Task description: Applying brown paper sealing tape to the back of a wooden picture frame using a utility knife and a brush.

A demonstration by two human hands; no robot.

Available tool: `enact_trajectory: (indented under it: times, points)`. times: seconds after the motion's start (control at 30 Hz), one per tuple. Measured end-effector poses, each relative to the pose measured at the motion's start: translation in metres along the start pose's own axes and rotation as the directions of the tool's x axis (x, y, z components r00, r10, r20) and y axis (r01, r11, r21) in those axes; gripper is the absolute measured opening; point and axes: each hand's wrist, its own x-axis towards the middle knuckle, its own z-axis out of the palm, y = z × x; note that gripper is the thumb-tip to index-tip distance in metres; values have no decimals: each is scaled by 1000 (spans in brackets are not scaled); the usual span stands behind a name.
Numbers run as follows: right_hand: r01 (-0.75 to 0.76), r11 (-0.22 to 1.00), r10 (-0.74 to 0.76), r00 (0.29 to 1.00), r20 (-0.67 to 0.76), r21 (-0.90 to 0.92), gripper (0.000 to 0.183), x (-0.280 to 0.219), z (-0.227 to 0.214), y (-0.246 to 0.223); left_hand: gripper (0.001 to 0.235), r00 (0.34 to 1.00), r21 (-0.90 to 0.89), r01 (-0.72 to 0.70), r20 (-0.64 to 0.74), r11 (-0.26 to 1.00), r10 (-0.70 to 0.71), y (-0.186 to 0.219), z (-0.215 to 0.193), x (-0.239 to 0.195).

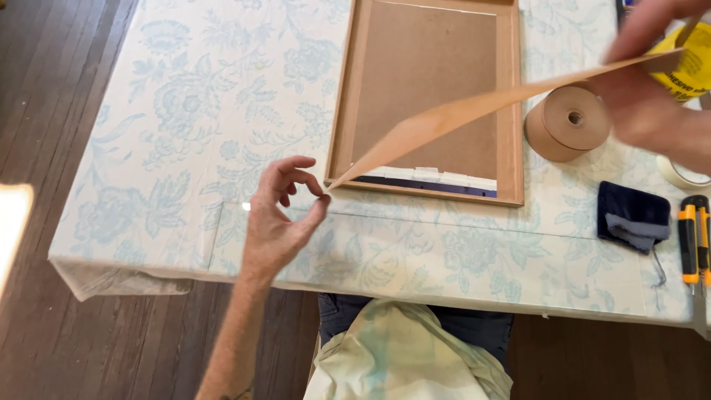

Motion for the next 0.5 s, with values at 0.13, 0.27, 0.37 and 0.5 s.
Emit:
enact_trajectory:
  times: [0.13, 0.27, 0.37, 0.5]
  points:
    - [257, 966, -258, 966, 20, 37, 13, -28, 13, 85, 42, 993, -215, -28, 107, 976, 52, -8, -14, 34]
    - [-477, 783, 508, 861, 33, 399, 25, -65, 79, 85, 40, 852, -367, 476, 416, 799, -317, -3, -14, 73]
    - [-616, 620, 652, 749, 117, 487, 24, -86, 123, 114, 42, 757, -274, 601, 498, 751, -424, -27, -6, 96]
    - [-621, 637, 645, 754, 126, 457, 15, -100, 146, 141, 43, 706, -186, 623, 552, 759, -444, -42, 2, 112]
